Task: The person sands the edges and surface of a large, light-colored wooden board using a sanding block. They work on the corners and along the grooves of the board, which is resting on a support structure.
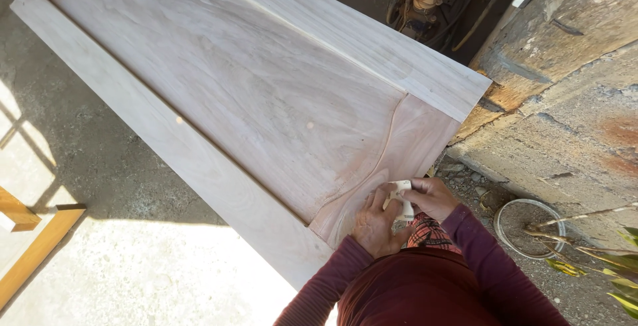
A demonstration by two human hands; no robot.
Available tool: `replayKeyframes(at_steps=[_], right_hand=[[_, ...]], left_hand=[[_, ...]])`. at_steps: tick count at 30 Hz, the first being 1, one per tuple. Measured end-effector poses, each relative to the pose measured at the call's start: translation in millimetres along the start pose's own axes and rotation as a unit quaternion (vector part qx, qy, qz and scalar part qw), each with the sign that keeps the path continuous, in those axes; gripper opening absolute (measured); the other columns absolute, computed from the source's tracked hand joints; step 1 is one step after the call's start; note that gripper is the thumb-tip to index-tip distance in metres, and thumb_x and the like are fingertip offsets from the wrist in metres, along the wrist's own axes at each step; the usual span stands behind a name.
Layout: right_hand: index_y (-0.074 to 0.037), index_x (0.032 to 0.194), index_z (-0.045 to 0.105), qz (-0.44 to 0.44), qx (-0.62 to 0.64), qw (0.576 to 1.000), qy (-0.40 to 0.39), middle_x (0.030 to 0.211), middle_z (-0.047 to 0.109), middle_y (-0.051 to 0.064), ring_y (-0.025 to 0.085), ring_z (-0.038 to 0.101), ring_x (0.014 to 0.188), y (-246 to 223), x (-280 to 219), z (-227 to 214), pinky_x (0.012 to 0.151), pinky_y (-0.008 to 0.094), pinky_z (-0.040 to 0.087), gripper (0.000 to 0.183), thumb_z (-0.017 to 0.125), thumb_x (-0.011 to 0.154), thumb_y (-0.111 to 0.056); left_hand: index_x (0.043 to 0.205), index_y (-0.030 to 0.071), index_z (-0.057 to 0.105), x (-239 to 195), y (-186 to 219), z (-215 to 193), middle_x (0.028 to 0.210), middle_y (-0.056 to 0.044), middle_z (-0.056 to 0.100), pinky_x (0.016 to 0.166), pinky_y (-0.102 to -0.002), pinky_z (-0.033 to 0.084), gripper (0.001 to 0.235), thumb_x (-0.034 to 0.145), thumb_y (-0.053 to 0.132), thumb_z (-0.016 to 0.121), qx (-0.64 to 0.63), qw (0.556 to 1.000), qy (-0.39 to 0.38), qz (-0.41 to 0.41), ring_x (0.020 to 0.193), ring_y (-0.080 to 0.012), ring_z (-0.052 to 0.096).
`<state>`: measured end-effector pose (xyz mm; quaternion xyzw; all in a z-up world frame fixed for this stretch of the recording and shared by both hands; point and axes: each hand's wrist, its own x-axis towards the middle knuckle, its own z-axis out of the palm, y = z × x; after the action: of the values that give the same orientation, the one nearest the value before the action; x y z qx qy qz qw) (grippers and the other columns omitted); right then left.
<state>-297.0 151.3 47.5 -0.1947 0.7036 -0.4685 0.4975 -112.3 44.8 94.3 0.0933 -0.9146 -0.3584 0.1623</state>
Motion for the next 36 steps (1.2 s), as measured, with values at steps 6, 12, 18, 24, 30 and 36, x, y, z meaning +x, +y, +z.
replayKeyframes(at_steps=[6, 12, 18, 24, 30, 36], right_hand=[[0.002, 0.118, 0.079, 0.013, 0.018, 0.999, -0.046, 0.081, 0.069, 0.005, 0.010, 0.061, 0.067, 86, 37, -21, 0.062, 0.027, 0.055, 0.034, 0.066, 0.099, -0.023], [-0.010, 0.129, 0.069, 0.071, -0.021, 0.996, -0.044, 0.125, 0.072, 0.010, 0.020, 0.067, 0.114, 17, 19, -36, 0.094, 0.040, 0.058, 0.054, 0.051, 0.098, -0.050], [-0.013, 0.132, 0.068, -0.040, -0.211, 0.937, 0.276, 0.143, 0.063, 0.015, 0.025, 0.061, 0.130, -17, 71, -94, 0.110, 0.044, 0.048, 0.047, 0.053, 0.102, -0.047], [-0.006, 0.154, 0.045, -0.182, -0.494, 0.795, 0.300, 0.163, 0.035, 0.017, 0.031, 0.036, 0.149, 20, 188, -164, 0.122, 0.049, 0.031, 0.061, 0.044, 0.104, -0.040], [-0.012, 0.165, 0.020, -0.171, -0.535, 0.761, 0.326, 0.174, 0.009, 0.015, 0.036, 0.006, 0.160, -11, 211, -148, 0.125, 0.060, -0.003, 0.072, 0.030, 0.104, -0.048], [-0.010, 0.164, 0.025, -0.177, -0.536, 0.763, 0.316, 0.171, 0.013, 0.022, 0.042, 0.008, 0.158, -39, 213, -157, 0.125, 0.062, -0.001, 0.074, 0.031, 0.103, -0.051]], left_hand=[[0.116, 0.000, 0.063, 12, -1, 15, 0.135, -0.028, 0.050, 0.115, -0.066, 0.034, 0.069, 0.058, 0.030, 0.086, 0.080, 0.996, 0.033, 0.033, 0.133, -0.0505, 0.050], [0.135, 0.000, 0.060, 0, -58, 59, 0.139, -0.028, 0.055, 0.103, -0.055, 0.046, 0.056, 0.085, 0.023, 0.071, 0.085, 0.995, 0.009, -0.052, 0.121, -0.0422, 0.054], [0.135, -0.003, 0.060, -19, -77, 67, 0.141, -0.023, 0.059, 0.102, -0.055, 0.045, 0.056, 0.086, 0.020, 0.071, 0.204, 0.971, 0.126, 0.007, 0.127, -0.0439, 0.053], [0.132, -0.004, 0.062, -20, -73, 73, 0.136, -0.019, 0.056, 0.100, -0.055, 0.044, 0.056, 0.078, 0.010, 0.071, 0.186, 0.976, 0.116, -0.019, 0.124, -0.0428, 0.052], [0.127, -0.002, 0.068, 91, -115, 118, 0.129, -0.016, 0.057, 0.103, -0.052, 0.046, 0.042, 0.085, 0.001, 0.062, 0.206, 0.968, 0.145, -0.011, 0.123, -0.0390, 0.053], [0.126, -0.003, 0.067, 205, -118, 110, 0.126, -0.015, 0.057, 0.101, -0.050, 0.046, 0.041, 0.086, 0.005, 0.062, 0.182, 0.964, 0.190, -0.027, 0.121, -0.0382, 0.052]])
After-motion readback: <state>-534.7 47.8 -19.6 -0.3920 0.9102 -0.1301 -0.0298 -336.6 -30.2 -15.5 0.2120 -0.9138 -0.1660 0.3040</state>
